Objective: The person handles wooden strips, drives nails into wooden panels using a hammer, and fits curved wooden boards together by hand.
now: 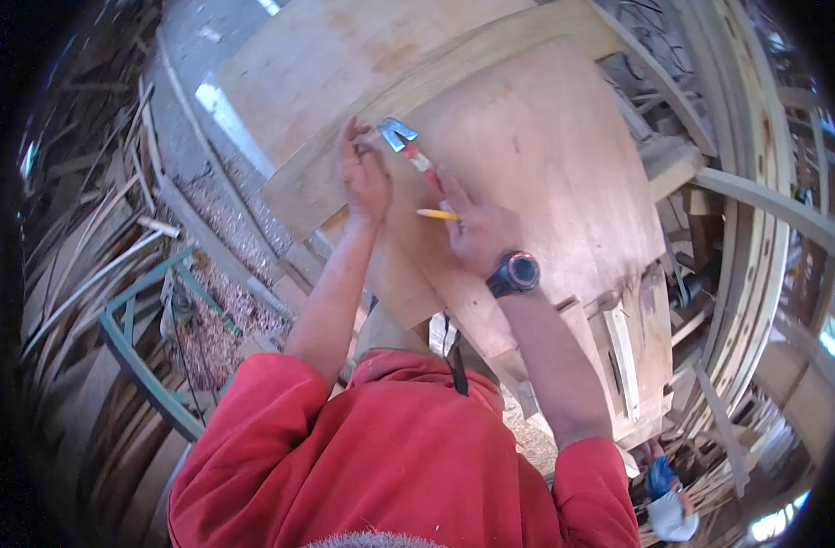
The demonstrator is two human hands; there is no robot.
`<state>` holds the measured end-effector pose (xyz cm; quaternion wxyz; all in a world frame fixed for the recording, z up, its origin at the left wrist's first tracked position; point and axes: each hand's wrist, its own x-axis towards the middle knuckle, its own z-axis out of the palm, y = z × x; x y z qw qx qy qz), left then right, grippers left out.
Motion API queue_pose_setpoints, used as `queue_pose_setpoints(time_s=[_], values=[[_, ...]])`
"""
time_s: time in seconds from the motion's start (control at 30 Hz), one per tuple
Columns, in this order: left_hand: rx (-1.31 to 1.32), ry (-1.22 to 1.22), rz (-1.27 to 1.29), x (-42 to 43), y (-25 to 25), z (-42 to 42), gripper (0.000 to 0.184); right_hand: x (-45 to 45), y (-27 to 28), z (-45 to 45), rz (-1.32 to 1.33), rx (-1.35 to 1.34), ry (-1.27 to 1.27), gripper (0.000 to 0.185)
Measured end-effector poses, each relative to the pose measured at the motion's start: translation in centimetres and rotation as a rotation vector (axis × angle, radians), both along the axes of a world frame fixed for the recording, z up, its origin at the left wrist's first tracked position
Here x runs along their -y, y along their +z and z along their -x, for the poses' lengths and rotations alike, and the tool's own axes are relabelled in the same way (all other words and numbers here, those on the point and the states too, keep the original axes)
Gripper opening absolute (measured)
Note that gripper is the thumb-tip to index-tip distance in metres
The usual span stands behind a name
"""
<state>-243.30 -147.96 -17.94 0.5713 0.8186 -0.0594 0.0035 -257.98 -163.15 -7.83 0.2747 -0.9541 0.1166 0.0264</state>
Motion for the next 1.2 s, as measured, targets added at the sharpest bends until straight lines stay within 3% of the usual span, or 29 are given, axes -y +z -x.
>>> queue_pose_setpoints(time_s=[0.07,0.13,0.17,0.23,0.27,0.33,0.4,0.47,0.57,0.63,0.7,0.8,0.9,1.0,1.07,1.13,1.2], values=[[-0.041,-0.01,0.047,-0.1,0.3,0.0,0.057,-0.4,0.9,1.7,0.0,0.004,-0.093,0.061],[0.058,-0.132,-0.124,0.1,1.8,-0.5,0.051,-0.5,1.0,3.9,-0.18,0.037,-0.292,0.064],[0.057,-0.146,-0.118,0.6,2.6,-0.4,0.051,-0.5,1.7,4.9,-0.22,0.092,-0.342,0.055],[0.124,-0.423,-0.338,2.3,3.8,0.0,0.046,0.0,1.3,7.9,-0.263,0.084,-0.471,0.058],[0.128,-0.443,-0.33,3.5,4.2,-0.2,0.046,-0.1,1.4,9.0,-0.289,0.101,-0.552,0.058],[0.345,-0.705,-0.204,6.6,4.6,0.0,0.044,-0.2,1.6,11.2,-0.343,0.148,-0.716,0.06],[0.393,-0.818,-0.213,9.5,4.4,-0.3,0.041,-0.4,4.0,13.3,-0.362,-0.088,-0.849,0.057],[0.458,-0.921,-0.202,11.7,3.9,-0.7,0.038,-1.0,5.5,15.2,-0.313,-0.12,-0.948,0.057],[0.518,-1.015,-0.266,14.2,3.9,-1.1,0.025,-2.5,5.8,18.6,-0.373,-0.154,-0.931,0.058],[0.304,-1.049,-0.31,13.8,2.9,-1.6,0.015,-4.0,5.3,20.3,-0.382,-0.098,-0.978,0.058],[0.366,-0.96,-0.342,13.8,3.3,-0.8,0.008,-3.6,4.2,19.4,-0.438,-0.044,-0.966,0.057],[0.557,-0.913,-0.358,13.9,3.1,0.0,0.007,-1.3,4.6,16.3,-0.407,-0.101,-0.992,0.057],[0.453,-0.824,-0.43,12.4,3.5,2.4,0.008,3.3,3.9,10.2,-0.188,0.106,-0.809,0.06],[0.474,-0.753,-0.305,10.9,3.1,3.9,0.012,6.6,3.0,4.0,-0.072,0.27,-0.694,0.068],[0.551,-0.751,-0.321,10.4,2.6,5.2,0.012,8.6,1.2,0.8,-0.028,0.388,-0.586,0.06],[0.494,-0.746,-0.46,10.2,1.4,5.1,0.016,10.6,1.0,-1.5,-0.008,-0.128,-0.544,0.057],[0.514,-0.718,-0.464,10.8,2.7,5.5,0.015,11.1,-0.8,-1.8,-0.016,-0.097,-0.598,0.054]])
